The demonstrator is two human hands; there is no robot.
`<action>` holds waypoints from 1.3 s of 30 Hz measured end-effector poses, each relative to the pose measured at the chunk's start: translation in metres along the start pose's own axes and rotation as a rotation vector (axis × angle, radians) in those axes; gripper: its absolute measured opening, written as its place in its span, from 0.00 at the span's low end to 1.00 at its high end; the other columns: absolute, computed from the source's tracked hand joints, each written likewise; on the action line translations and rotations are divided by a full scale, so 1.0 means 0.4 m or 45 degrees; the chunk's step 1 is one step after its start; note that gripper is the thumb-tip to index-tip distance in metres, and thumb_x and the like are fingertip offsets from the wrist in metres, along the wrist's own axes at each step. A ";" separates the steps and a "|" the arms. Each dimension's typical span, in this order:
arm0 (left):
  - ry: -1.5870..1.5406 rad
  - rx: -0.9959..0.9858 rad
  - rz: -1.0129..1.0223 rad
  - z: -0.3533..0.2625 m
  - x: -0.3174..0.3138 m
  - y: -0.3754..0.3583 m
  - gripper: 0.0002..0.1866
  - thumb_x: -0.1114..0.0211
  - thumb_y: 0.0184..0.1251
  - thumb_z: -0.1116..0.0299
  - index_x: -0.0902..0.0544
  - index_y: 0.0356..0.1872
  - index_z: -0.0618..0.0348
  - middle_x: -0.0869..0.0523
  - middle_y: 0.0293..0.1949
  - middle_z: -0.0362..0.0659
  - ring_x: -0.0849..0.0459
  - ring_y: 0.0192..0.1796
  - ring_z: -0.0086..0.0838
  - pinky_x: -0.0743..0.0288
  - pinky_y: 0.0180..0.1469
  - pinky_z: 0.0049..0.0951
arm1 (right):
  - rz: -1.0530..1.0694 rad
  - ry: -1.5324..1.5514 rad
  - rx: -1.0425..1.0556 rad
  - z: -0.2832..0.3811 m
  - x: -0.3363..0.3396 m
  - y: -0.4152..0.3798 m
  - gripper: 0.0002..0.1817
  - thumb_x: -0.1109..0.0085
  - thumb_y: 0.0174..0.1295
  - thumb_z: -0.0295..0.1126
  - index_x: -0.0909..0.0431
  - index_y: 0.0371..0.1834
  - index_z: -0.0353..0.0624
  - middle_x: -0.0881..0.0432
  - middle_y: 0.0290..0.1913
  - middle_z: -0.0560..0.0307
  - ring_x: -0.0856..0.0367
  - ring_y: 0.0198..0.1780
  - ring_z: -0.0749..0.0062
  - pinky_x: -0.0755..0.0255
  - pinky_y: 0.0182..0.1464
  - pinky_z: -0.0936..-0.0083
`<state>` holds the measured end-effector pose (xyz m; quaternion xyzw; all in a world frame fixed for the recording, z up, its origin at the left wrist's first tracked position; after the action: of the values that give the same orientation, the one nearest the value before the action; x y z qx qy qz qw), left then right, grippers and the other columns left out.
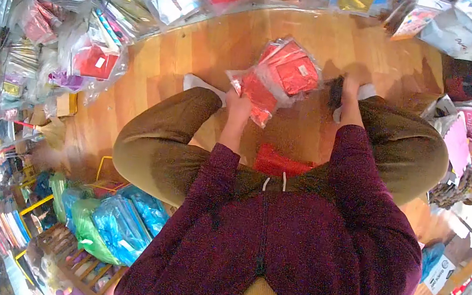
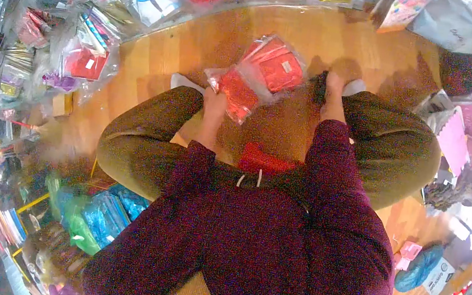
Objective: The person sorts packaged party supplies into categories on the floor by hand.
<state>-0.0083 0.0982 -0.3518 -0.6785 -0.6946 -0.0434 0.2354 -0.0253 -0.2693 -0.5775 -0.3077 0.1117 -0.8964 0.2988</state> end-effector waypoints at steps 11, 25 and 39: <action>-0.117 -0.037 -0.050 0.061 -0.006 0.012 0.14 0.52 0.46 0.78 0.25 0.36 0.67 0.21 0.31 0.46 0.23 0.35 0.31 0.33 0.39 0.29 | 0.317 -1.267 1.159 0.000 -0.115 -0.159 0.15 0.49 0.50 0.38 0.25 0.36 0.40 0.23 0.32 0.40 0.24 0.38 0.57 0.31 0.37 0.68; -0.536 0.215 -0.089 0.058 -0.009 0.020 0.14 0.47 0.53 0.70 0.27 0.40 0.66 0.22 0.34 0.44 0.24 0.35 0.29 0.31 0.36 0.28 | 1.269 0.069 0.980 0.360 -0.069 -0.555 0.06 0.46 0.47 0.27 0.23 0.26 0.37 0.23 0.30 0.60 0.27 0.31 0.75 0.33 0.36 0.78; -0.201 0.352 -0.001 0.039 0.018 -0.001 0.15 0.49 0.58 0.64 0.28 0.39 0.68 0.24 0.36 0.45 0.26 0.35 0.28 0.33 0.37 0.28 | 1.466 -0.252 1.488 0.375 -0.087 -0.723 0.09 0.46 0.45 0.26 0.24 0.32 0.38 0.24 0.40 0.48 0.25 0.39 0.60 0.31 0.40 0.73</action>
<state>-0.0127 0.1106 -0.3628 -0.6406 -0.7105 0.1061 0.2712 -0.0455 -0.0205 -0.3653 -0.0748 -0.2592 -0.4853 0.8317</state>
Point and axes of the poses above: each hand's wrist, its own y-axis towards the middle knuckle, its own x-axis out of the back of the hand, z = x × y, the point moved 3 cm from there along y, towards the middle knuckle
